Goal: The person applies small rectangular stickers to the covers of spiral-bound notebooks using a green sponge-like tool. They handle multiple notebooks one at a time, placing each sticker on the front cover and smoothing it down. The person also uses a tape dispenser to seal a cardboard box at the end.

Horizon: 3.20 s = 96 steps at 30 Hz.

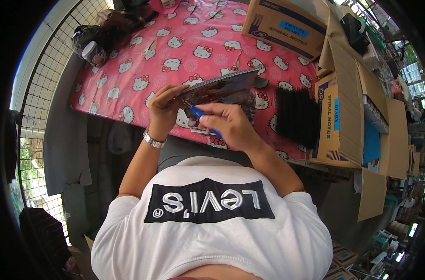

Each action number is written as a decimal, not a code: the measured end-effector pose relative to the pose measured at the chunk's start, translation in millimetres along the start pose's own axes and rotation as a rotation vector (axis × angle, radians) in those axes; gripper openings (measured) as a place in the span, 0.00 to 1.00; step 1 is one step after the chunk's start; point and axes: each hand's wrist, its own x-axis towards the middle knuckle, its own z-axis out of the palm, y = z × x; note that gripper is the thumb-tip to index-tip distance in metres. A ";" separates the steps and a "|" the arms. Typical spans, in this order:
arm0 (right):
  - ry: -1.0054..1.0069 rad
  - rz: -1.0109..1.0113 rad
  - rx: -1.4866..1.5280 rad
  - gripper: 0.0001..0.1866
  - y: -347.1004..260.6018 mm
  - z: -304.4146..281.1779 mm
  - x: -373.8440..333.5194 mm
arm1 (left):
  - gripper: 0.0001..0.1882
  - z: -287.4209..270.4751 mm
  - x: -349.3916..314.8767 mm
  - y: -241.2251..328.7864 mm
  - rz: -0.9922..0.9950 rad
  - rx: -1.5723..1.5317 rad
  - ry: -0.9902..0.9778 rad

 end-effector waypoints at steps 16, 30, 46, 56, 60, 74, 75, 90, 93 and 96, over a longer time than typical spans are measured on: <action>0.721 0.299 0.270 0.19 161.5 -171.5 -74.4 | 0.18 -134.3 -72.9 -173.4 -0.635 -0.081 0.639; 0.774 0.521 -1.623 0.18 159.2 -196.5 -44.9 | 0.22 51.3 -11.7 -17.1 0.552 0.659 -0.647; 0.813 0.133 0.042 0.17 66.6 -158.5 -63.5 | 0.15 54.6 62.6 40.9 0.255 0.772 -0.938; 0.691 -0.154 -0.061 0.34 57.7 -30.0 -46.3 | 0.17 89.7 57.9 22.5 0.541 0.863 -0.435; 0.591 -0.159 -0.398 0.32 85.2 -43.5 -45.4 | 0.13 88.9 56.4 18.2 0.571 0.707 -0.469; 0.481 -0.457 -0.823 0.11 -2.4 -59.2 -40.8 | 0.11 53.9 74.8 23.8 0.604 0.465 -0.669; 0.494 -0.435 -0.778 0.11 -1.6 -59.9 -41.3 | 0.11 55.8 73.8 24.1 0.601 0.471 -0.662; 0.484 -0.468 -0.834 0.14 7.0 -75.5 -38.5 | 0.10 75.0 73.3 27.5 0.528 0.548 -0.593; 0.524 -0.487 -0.975 0.15 13.0 -76.0 -37.2 | 0.09 79.4 73.8 27.0 0.532 0.555 -0.584; 0.521 -0.402 -0.890 0.17 23.3 -77.5 -37.3 | 0.09 83.0 71.4 26.5 0.534 0.570 -0.569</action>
